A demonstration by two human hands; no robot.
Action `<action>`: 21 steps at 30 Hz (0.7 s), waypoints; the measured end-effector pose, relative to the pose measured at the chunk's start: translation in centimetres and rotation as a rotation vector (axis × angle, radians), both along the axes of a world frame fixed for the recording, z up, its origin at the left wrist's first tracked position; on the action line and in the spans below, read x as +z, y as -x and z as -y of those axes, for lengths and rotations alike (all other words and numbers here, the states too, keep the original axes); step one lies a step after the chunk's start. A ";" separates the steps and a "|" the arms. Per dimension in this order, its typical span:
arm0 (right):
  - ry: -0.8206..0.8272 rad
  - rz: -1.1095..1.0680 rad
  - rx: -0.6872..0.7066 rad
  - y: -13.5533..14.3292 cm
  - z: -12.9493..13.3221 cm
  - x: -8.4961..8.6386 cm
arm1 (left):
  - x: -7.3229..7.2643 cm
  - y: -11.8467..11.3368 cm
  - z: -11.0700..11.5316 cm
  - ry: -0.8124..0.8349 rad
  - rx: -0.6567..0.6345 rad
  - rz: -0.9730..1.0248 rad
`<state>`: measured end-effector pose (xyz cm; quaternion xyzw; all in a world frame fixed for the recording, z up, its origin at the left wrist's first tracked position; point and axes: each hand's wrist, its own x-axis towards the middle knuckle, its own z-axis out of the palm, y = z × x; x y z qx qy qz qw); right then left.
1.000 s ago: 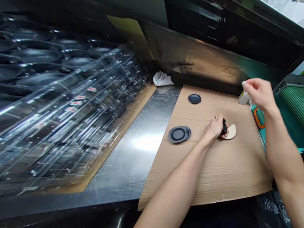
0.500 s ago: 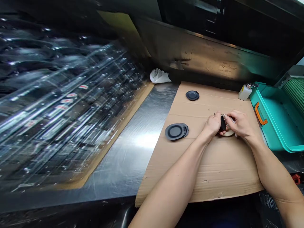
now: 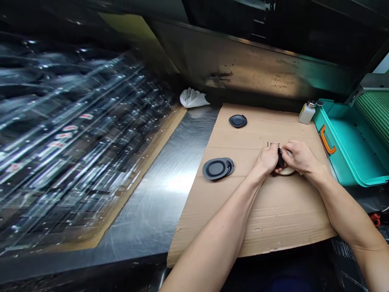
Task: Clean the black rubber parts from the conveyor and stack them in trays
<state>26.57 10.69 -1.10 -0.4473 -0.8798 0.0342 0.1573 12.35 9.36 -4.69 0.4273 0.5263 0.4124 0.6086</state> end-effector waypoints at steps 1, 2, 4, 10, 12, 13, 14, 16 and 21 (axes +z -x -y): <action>-0.006 0.006 -0.005 0.0 0.0 0.0 | -0.1 0.0 0.0 -0.001 0.013 -0.011; -0.010 0.013 -0.006 0.0 0.0 0.0 | -0.2 0.0 0.0 -0.006 0.025 -0.022; -0.007 0.023 -0.005 0.0 0.0 0.0 | -0.2 -0.1 0.0 -0.016 0.024 -0.030; 0.038 -0.011 0.014 -0.2 -0.2 0.1 | 0.2 -0.3 0.3 -0.001 0.037 -0.018; 0.055 -0.031 0.020 -0.1 -0.1 0.2 | 0.3 -0.4 0.5 -0.003 0.024 0.016; 0.055 -0.044 0.016 -0.1 -0.1 0.2 | 0.4 -0.4 0.6 0.001 0.019 0.023; 0.063 -0.052 0.013 -0.1 0.0 0.3 | 0.5 -0.4 0.6 0.009 0.019 0.025; 0.106 -0.045 0.012 -0.2 0.0 0.5 | 0.9 -0.3 0.6 0.041 0.023 0.050; 0.098 -0.049 -0.188 -2.8 -0.6 1.6 | 2.3 1.2 -0.1 0.302 0.004 0.326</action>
